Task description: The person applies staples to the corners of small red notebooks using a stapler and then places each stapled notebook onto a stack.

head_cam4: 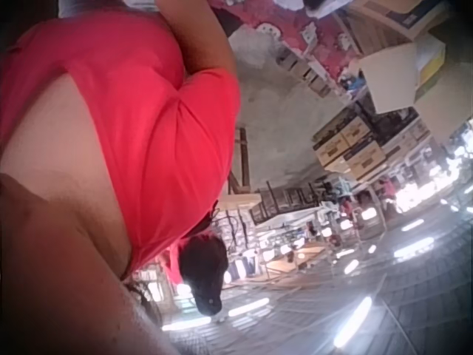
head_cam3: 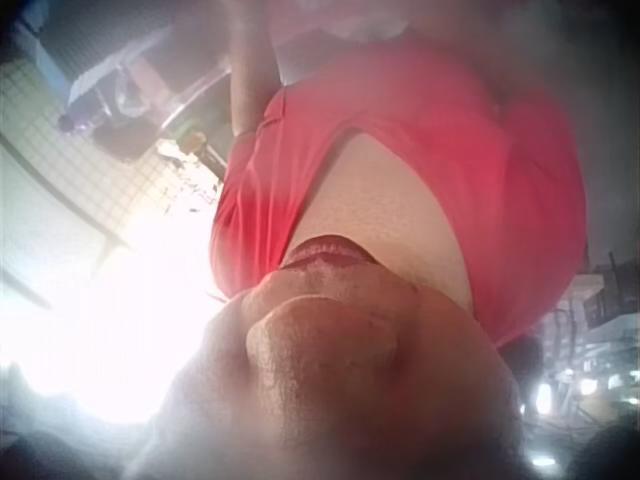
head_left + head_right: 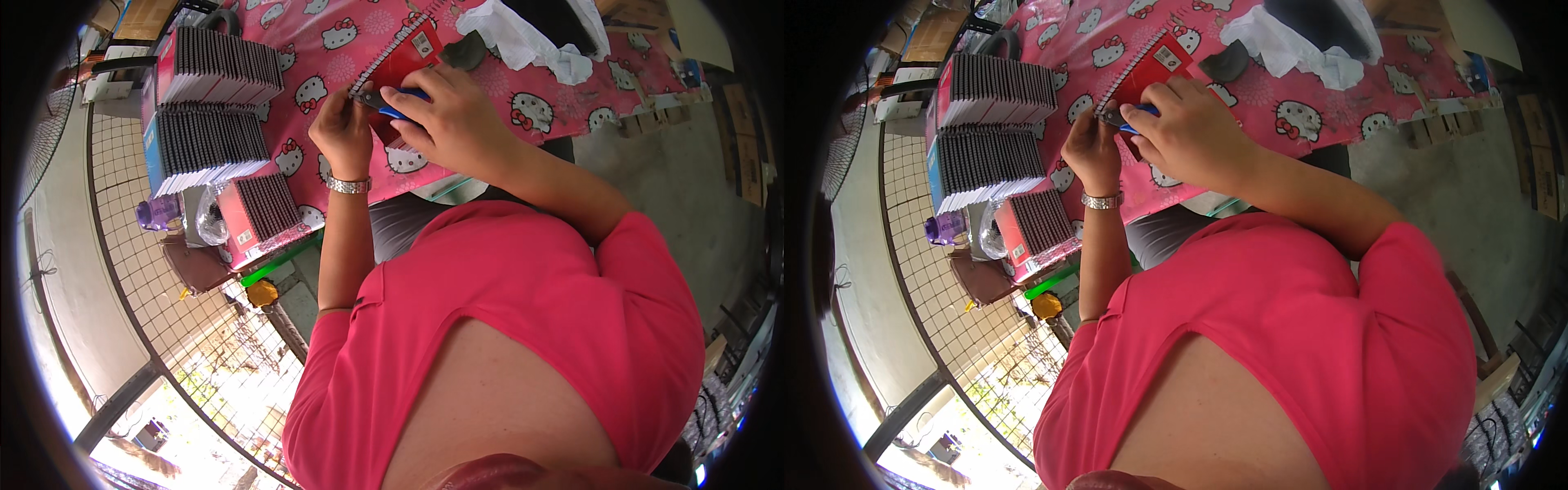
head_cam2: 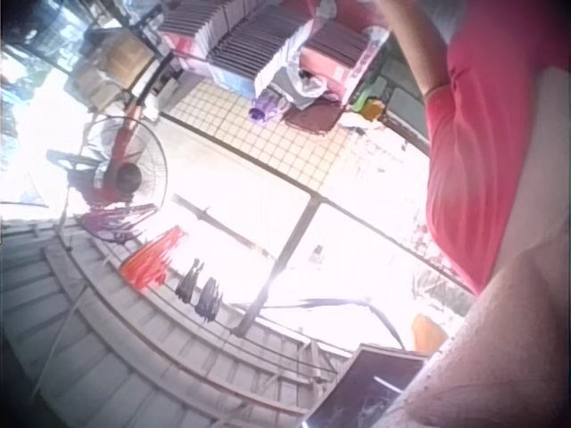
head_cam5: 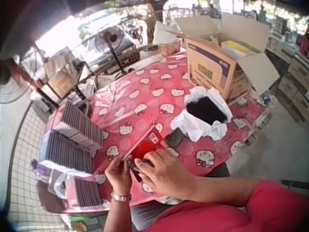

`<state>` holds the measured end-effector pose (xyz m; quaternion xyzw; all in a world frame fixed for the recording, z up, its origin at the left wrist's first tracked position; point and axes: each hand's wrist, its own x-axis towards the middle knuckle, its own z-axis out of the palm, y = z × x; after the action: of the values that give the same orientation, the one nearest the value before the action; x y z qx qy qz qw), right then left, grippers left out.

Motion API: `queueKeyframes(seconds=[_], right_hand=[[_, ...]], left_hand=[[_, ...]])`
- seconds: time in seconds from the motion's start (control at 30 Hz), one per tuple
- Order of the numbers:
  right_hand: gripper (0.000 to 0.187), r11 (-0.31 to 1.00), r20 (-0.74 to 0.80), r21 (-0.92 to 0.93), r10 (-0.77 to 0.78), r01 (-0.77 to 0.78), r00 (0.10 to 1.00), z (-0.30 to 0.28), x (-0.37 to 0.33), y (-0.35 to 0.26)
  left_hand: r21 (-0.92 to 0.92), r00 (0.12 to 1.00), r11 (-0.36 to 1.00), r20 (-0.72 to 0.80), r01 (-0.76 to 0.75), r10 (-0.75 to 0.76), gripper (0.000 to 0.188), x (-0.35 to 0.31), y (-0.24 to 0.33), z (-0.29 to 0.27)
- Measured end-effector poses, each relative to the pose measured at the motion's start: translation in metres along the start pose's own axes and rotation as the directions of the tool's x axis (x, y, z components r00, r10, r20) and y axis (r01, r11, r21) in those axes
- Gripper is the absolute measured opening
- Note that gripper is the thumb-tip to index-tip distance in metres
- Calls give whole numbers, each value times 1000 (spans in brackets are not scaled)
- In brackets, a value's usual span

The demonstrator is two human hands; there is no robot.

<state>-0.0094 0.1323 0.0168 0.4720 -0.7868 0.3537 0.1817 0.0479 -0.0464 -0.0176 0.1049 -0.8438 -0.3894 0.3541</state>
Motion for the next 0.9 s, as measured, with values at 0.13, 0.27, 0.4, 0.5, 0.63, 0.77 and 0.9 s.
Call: queueKeyframes(seconds=[0.13,0.27,0.4,0.5,0.63,0.77,0.9], right_hand=[[34,459,658,565,251,-686,710,-20,11,1],[37,800,202,545,164,-250,966,-18,-18,22],[38,924,73,114,358,-364,931,-18,-74,92],[35,937,145,-158,335,-312,931,2,-120,123],[26,956,-61,-217,189,-198,980,2,-114,141],[18,841,-313,-202,430,-502,847,-13,-59,235],[32,660,39,-523,651,-539,758,3,-33,288]], left_hand=[[78,988,987,-63,-138,143,11,-9,5,-5],[-95,960,994,-279,-47,18,13,-18,-10,-10],[-371,727,781,-306,503,-614,27,-39,-54,-56],[453,833,700,-278,552,-477,37,-107,-136,-102],[697,926,617,-200,365,-321,35,-114,-119,-87],[408,998,912,-28,-34,49,32,-41,-24,-33],[325,876,827,321,-459,360,34,-11,62,14]])
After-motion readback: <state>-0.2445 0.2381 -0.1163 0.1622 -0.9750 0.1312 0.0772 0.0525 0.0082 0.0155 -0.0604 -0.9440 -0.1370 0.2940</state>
